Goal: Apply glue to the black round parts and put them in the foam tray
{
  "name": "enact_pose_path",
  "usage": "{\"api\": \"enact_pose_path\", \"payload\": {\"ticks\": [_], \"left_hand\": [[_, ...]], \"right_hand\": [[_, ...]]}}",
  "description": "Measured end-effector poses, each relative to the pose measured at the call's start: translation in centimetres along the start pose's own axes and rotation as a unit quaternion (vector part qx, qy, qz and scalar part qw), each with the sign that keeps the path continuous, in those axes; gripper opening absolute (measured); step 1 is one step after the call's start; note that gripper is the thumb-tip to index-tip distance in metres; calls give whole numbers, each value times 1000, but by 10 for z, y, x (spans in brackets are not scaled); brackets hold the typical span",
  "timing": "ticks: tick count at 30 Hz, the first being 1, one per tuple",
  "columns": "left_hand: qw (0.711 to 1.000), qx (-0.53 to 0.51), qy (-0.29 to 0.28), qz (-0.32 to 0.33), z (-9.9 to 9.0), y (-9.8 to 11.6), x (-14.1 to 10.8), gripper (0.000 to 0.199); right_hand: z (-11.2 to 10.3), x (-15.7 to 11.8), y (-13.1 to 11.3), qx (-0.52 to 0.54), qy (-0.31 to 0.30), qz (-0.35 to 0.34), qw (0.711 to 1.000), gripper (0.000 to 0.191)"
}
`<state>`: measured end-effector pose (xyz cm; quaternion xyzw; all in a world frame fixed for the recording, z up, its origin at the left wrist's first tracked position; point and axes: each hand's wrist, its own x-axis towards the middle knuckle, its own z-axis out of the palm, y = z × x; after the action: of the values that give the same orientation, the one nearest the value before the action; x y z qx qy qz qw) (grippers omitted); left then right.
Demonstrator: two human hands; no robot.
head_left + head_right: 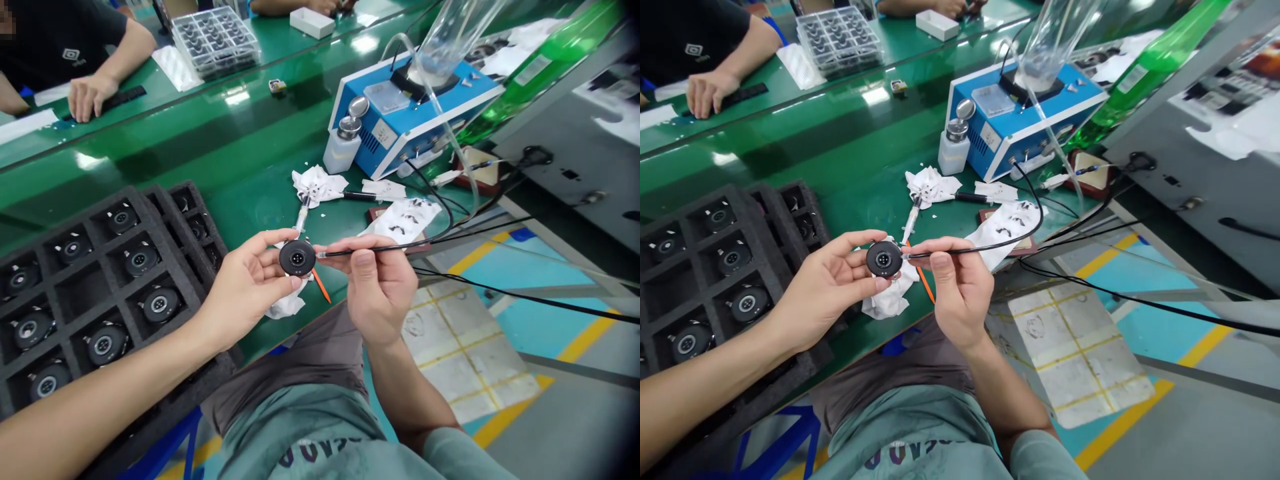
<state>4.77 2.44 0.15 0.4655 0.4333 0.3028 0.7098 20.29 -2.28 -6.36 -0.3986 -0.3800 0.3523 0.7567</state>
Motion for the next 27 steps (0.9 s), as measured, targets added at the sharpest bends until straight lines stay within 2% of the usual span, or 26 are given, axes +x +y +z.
{"api": "enact_pose_path", "payload": {"ticks": [11,27], "left_hand": [[1000,8,-4,-6,0,0,0,57],[1000,10,0,-6,1,2,-1,56]], "right_hand": [[1,0,0,14,24,33,999,12],[1,0,-3,8,23,44,999,12]]}}
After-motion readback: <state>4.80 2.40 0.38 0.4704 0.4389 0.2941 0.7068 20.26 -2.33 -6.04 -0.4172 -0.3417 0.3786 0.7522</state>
